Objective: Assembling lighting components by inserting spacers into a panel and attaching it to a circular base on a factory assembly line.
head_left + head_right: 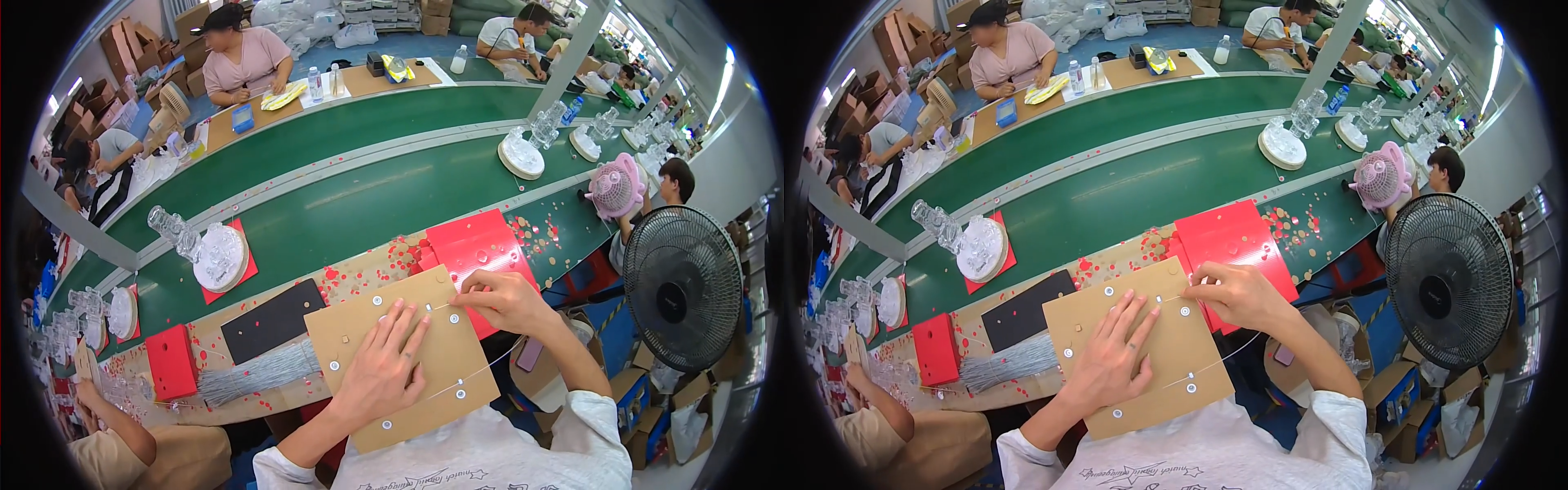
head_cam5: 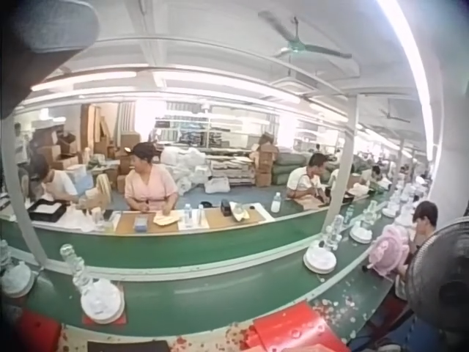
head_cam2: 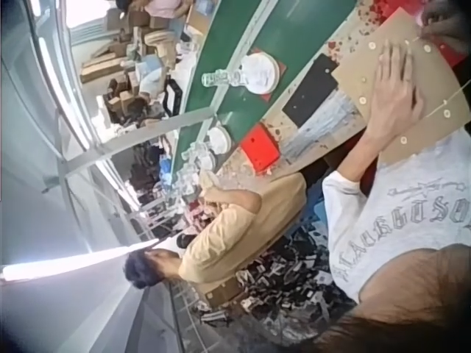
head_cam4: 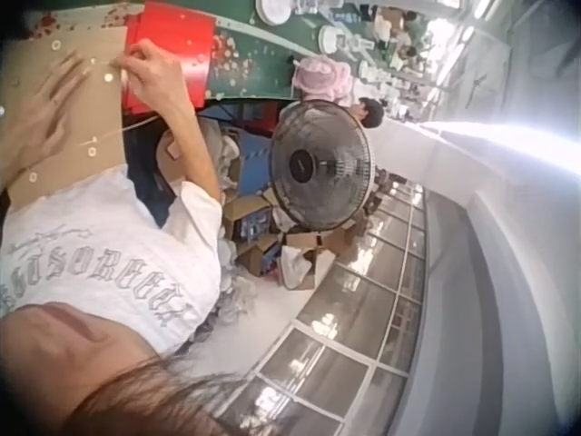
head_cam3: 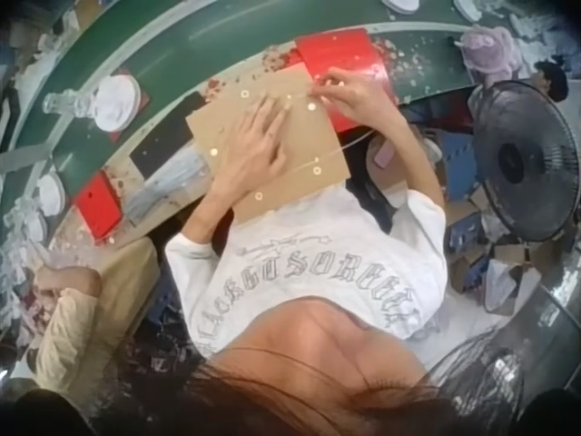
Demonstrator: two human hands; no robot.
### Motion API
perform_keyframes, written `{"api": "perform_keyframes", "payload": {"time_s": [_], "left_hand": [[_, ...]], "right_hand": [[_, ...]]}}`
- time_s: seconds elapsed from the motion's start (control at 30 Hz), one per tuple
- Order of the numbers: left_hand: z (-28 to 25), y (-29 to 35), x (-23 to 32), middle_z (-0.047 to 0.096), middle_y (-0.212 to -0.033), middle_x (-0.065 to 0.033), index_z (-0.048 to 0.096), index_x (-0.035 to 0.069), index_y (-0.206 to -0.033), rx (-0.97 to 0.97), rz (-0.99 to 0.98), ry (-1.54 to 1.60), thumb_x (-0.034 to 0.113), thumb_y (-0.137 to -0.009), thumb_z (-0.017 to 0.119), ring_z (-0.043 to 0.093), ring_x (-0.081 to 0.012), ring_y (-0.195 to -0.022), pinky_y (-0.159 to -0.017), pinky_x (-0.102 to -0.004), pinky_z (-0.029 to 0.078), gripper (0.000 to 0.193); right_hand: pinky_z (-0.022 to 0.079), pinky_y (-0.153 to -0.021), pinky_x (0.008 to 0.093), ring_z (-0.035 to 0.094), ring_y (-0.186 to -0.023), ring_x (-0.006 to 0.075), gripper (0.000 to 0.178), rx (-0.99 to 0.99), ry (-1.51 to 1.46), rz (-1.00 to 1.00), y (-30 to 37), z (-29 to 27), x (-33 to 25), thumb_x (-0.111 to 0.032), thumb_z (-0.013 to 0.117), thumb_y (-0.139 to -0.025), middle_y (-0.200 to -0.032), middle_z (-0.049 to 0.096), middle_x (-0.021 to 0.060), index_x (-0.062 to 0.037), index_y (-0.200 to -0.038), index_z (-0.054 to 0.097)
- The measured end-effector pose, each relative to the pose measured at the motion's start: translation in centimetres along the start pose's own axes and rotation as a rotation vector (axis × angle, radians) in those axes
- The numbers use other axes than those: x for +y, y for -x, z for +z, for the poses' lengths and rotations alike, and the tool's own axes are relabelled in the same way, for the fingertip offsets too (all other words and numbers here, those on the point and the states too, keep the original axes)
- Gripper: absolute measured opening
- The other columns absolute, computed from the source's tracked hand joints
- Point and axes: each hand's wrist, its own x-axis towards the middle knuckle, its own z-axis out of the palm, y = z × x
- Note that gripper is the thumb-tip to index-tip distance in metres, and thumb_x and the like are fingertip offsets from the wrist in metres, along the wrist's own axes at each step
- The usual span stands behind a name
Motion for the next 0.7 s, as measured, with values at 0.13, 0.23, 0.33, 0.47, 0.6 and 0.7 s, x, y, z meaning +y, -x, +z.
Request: {"api": "perform_keyframes", "payload": {"time_s": [0.13,0.23,0.33,0.47,0.6,0.7], "left_hand": [[0.8,0.0,-0.1,0.042,-0.150,-0.0252,0.047,-0.003,-0.145,0.007,-0.009,0.011,0.014,-0.078,0.063,0.035,-0.0408,-0.145,-0.115,-0.0506,0.035,0.072],[1.0,0.1,-0.1,0.042,-0.150,-0.0246,0.046,-0.004,-0.146,0.005,-0.002,0.004,0.015,-0.078,0.062,0.036,-0.0397,-0.145,-0.115,-0.0500,0.035,0.072],[1.0,-0.2,0.0,0.043,-0.150,-0.0241,0.045,-0.005,-0.146,0.007,-0.012,0.005,0.016,-0.078,0.062,0.036,-0.0391,-0.145,-0.115,-0.0489,0.035,0.073],[0.9,-0.3,0.1,0.043,-0.150,-0.0237,0.045,-0.006,-0.146,-0.011,-0.009,-0.024,0.018,-0.078,0.062,0.037,-0.0385,-0.144,-0.115,-0.0481,0.035,0.074],[1.3,-0.6,-0.1,0.042,-0.150,-0.0254,0.046,-0.007,-0.144,-0.027,-0.014,-0.039,0.019,-0.080,0.063,0.037,-0.0386,-0.144,-0.115,-0.0479,0.034,0.072],[1.0,-0.7,0.5,0.037,-0.153,-0.0275,0.046,-0.003,-0.146,-0.020,-0.032,-0.068,0.021,-0.078,0.064,0.034,-0.0409,-0.146,-0.114,-0.0525,0.032,0.074]], "right_hand": [[0.056,-0.060,0.0323,0.065,-0.070,0.0208,0.037,-0.179,0.106,-0.023,-0.3,-0.6,-0.2,0.001,0.066,-0.079,-0.089,0.057,0.0029,-0.0157,-0.111,0.076],[0.055,-0.059,0.0313,0.065,-0.077,0.0186,0.035,-0.271,0.187,-0.068,-0.3,-1.2,-0.6,-0.004,0.065,-0.082,-0.096,0.056,0.0031,-0.0152,-0.114,0.074],[0.055,-0.057,0.0311,0.064,-0.084,0.0170,0.038,-0.339,0.320,-0.136,-0.7,-1.7,-1.0,-0.008,0.064,-0.085,-0.099,0.053,0.0041,-0.0154,-0.121,0.070],[0.055,-0.057,0.0310,0.063,-0.086,0.0171,0.042,-0.365,0.342,-0.166,-1.0,-1.7,-0.8,-0.011,0.064,-0.086,-0.099,0.052,0.0047,-0.0151,-0.127,0.067],[0.049,-0.049,0.0270,0.057,-0.074,0.0124,0.051,-0.275,0.287,-0.203,-1.0,-1.4,-0.1,-0.007,0.065,-0.082,-0.088,0.050,0.0013,-0.0205,-0.131,0.067],[0.049,-0.049,0.0267,0.057,-0.074,0.0122,0.051,-0.271,0.286,-0.222,-0.8,-1.5,0.2,-0.007,0.065,-0.082,-0.088,0.050,0.0013,-0.0206,-0.132,0.067]]}}
